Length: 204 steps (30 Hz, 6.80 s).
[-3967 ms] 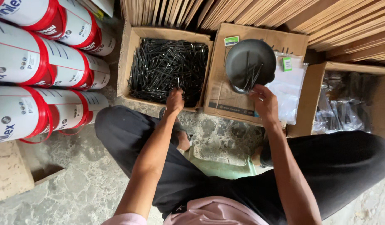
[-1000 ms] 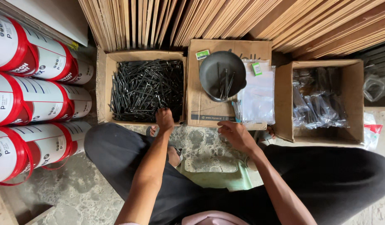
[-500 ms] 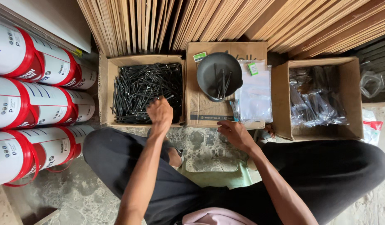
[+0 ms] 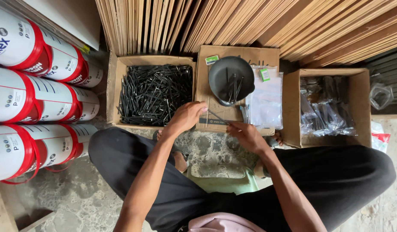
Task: The person sits on the floor and sorts black nails from a large cardboard box into a metal bowl. They then place the sorted nails into small plastic bags and seal them. The person repeats this process of sorting and bagging the nails.
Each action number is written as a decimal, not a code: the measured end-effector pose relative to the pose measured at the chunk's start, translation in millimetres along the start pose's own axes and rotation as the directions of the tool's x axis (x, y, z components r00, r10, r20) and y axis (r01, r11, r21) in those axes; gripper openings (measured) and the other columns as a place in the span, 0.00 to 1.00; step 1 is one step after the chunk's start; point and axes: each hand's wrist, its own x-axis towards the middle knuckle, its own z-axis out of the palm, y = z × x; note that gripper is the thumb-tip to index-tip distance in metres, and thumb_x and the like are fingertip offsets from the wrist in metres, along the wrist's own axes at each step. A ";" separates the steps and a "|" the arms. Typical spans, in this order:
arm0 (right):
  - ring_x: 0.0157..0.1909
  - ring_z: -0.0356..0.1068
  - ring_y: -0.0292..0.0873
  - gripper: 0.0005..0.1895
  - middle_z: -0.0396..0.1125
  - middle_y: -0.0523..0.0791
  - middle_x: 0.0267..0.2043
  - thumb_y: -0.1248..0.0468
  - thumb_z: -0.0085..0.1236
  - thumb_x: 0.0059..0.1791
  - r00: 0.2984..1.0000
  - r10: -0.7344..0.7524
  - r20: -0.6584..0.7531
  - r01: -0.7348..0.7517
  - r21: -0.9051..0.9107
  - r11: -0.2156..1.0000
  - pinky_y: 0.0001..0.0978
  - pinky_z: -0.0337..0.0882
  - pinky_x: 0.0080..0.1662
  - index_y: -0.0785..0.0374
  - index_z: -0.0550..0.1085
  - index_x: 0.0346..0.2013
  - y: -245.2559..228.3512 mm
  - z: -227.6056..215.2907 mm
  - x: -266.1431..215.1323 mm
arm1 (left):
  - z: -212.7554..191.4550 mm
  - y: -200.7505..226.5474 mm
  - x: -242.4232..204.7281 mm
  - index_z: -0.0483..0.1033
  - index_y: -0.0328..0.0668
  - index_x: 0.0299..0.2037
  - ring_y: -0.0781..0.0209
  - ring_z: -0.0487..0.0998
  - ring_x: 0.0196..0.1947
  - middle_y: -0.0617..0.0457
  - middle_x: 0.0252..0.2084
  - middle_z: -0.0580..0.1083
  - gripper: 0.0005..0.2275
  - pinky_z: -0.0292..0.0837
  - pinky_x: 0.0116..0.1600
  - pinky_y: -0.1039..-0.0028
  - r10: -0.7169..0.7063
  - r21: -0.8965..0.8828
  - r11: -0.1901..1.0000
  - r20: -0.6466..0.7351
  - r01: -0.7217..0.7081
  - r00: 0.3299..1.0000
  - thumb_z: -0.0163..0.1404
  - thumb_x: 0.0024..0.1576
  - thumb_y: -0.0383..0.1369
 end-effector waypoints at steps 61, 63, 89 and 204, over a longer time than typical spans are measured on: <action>0.43 0.71 0.52 0.12 0.69 0.53 0.40 0.66 0.48 0.47 0.980 0.200 -0.001 -0.200 0.012 0.980 0.42 0.72 0.43 0.63 0.72 0.44 13.4 5.2 11.9 | 152.4 -276.1 75.6 0.74 0.34 0.28 0.46 0.75 0.34 0.40 0.37 0.71 0.05 0.72 0.33 0.63 -0.092 0.523 0.792 -0.407 0.315 0.909 0.44 0.49 0.23; 0.43 0.71 0.52 0.12 0.69 0.53 0.40 0.65 0.49 0.46 0.982 0.188 -0.008 -0.188 0.006 0.982 0.41 0.71 0.44 0.64 0.72 0.43 9.7 4.2 10.0 | 146.3 -271.1 74.0 0.73 0.33 0.28 0.41 0.75 0.37 0.38 0.39 0.73 0.07 0.72 0.37 0.59 -0.125 0.416 0.862 -0.377 0.288 0.918 0.41 0.49 0.24; 0.36 0.72 0.52 0.12 0.70 0.52 0.32 0.64 0.49 0.48 0.982 0.064 -0.178 -0.081 -0.093 0.992 0.40 0.73 0.37 0.67 0.73 0.42 35.2 15.2 22.5 | 95.1 -36.4 31.0 0.72 0.46 0.36 0.59 0.63 0.34 0.55 0.29 0.59 0.06 0.61 0.44 0.72 0.565 0.549 0.741 -0.197 -0.387 0.801 0.41 0.56 0.27; 0.42 0.69 0.50 0.15 0.71 0.46 0.37 0.61 0.55 0.43 0.954 0.234 -0.189 -0.254 -0.088 0.963 0.41 0.69 0.45 0.51 0.73 0.45 51.6 3.9 67.3 | 133.6 -233.0 41.1 0.65 0.31 0.41 0.43 0.72 0.38 0.39 0.38 0.66 0.10 0.73 0.38 0.59 -0.491 0.035 0.816 -0.485 0.577 0.724 0.44 0.49 0.24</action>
